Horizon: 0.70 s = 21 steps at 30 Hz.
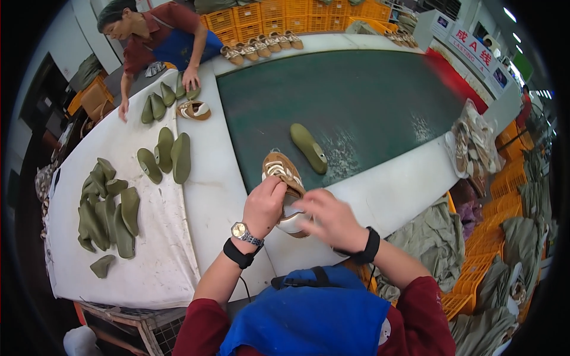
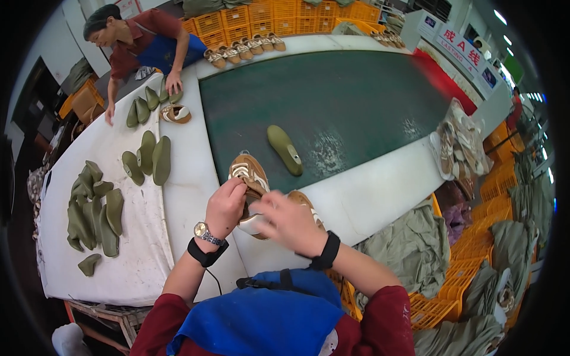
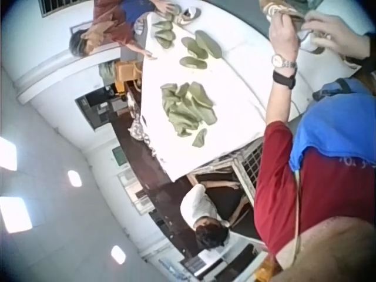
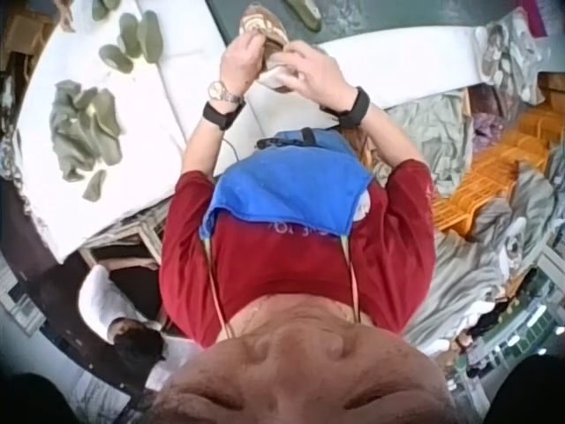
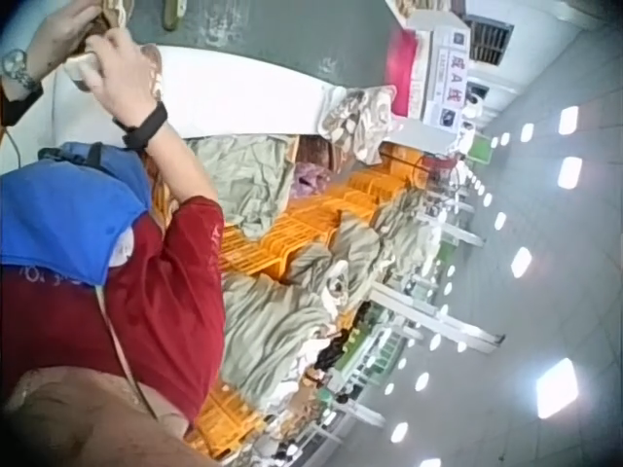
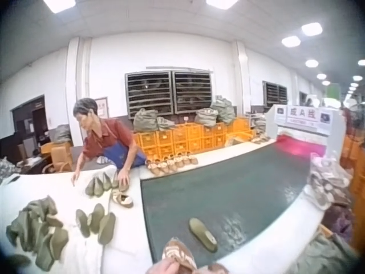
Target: Picking up shoes from a large sack and placing them on a conveyor table to be paired with lasts.
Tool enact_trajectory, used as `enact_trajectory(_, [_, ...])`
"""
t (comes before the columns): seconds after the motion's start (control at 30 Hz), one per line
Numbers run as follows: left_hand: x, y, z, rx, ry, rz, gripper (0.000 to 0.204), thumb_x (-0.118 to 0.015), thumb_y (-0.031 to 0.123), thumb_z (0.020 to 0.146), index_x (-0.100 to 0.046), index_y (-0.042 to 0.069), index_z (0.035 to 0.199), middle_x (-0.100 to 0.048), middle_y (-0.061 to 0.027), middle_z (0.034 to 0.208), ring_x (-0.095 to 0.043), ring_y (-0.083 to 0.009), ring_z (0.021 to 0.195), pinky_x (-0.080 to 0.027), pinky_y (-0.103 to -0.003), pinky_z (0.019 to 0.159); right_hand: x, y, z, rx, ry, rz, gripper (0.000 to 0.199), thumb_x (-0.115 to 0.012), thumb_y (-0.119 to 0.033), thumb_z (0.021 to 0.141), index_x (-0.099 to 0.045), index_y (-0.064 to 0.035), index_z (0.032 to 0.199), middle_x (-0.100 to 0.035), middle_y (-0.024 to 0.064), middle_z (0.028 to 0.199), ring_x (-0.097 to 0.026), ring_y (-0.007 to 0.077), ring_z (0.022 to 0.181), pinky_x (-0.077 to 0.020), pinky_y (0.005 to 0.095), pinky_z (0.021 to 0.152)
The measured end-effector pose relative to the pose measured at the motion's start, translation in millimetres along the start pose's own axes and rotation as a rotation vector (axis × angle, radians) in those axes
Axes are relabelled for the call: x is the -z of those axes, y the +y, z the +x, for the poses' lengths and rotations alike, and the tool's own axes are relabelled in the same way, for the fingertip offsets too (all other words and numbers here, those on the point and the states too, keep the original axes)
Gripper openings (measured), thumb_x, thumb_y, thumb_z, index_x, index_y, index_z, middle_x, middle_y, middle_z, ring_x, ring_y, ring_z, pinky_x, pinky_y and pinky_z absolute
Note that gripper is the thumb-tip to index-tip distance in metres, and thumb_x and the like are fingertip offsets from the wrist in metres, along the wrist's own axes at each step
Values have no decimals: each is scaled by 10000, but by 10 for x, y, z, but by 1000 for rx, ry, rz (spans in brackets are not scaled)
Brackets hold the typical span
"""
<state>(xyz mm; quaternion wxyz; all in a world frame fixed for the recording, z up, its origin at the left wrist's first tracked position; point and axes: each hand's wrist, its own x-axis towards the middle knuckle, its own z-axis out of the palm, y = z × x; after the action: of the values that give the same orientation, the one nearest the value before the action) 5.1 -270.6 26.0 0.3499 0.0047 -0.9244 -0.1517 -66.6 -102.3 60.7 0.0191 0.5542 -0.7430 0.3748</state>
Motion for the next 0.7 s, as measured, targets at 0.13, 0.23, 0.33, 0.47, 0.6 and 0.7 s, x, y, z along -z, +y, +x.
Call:
enact_trajectory(0.13, [-17, -197, -36, 102, -32, -47, 228, -584, 33, 684, -526, 13, 904, -544, -123, 935, -559, -287, 837, -482, -344, 699, -246, 114, 216, 51, -383, 6, 329, -632, -205, 723, -537, -101, 1020, -547, 102, 894, -589, 298, 731, -488, 383, 638])
enact_trajectory(0.23, [81, -340, -21, 213, -18, -83, 351, -625, 70, 706, -501, 13, 1030, -510, -163, 1065, -512, -316, 978, -448, -373, 817, -330, 455, 614, 35, -471, -28, 305, -638, -161, 690, -552, -89, 973, -589, 128, 901, -588, 320, 802, -479, 402, 704])
enact_trajectory(0.33, [211, -610, -215, 356, -109, -47, 405, -649, 118, 717, -496, 18, 1079, -508, -171, 1117, -491, -336, 1028, -418, -380, 874, -414, 892, 1131, -79, -581, -57, 288, -638, -151, 674, -580, -80, 947, -610, 144, 920, -588, 319, 852, -467, 384, 756])
enact_trajectory(0.47, [258, -1243, -756, 442, -172, 29, 438, -666, 99, 674, -493, 14, 1068, -512, -185, 1070, -503, -338, 975, -434, -387, 835, -779, 1581, 1620, -275, -647, -155, 271, -643, -151, 680, -588, -82, 936, -619, 144, 910, -588, 313, 873, -461, 375, 772])
enact_trajectory(0.6, [424, -2008, -1064, 579, -133, 236, 469, -678, 110, 654, -490, 15, 1073, -522, -192, 1047, -504, -346, 970, -431, -397, 839, -1283, 2183, 2011, -374, -591, -251, 277, -631, -76, 676, -577, -88, 947, -594, 147, 977, -566, 318, 927, -452, 379, 800])
enact_trajectory(0.7, [483, -2565, -987, 672, -54, 415, 515, -680, 145, 667, -467, 13, 1118, -525, -202, 1054, -500, -358, 984, -427, -399, 849, -1581, 2591, 2179, -421, -360, -216, 412, -617, -24, 664, -516, -91, 1057, -527, 158, 1069, -521, 334, 1006, -433, 373, 854])
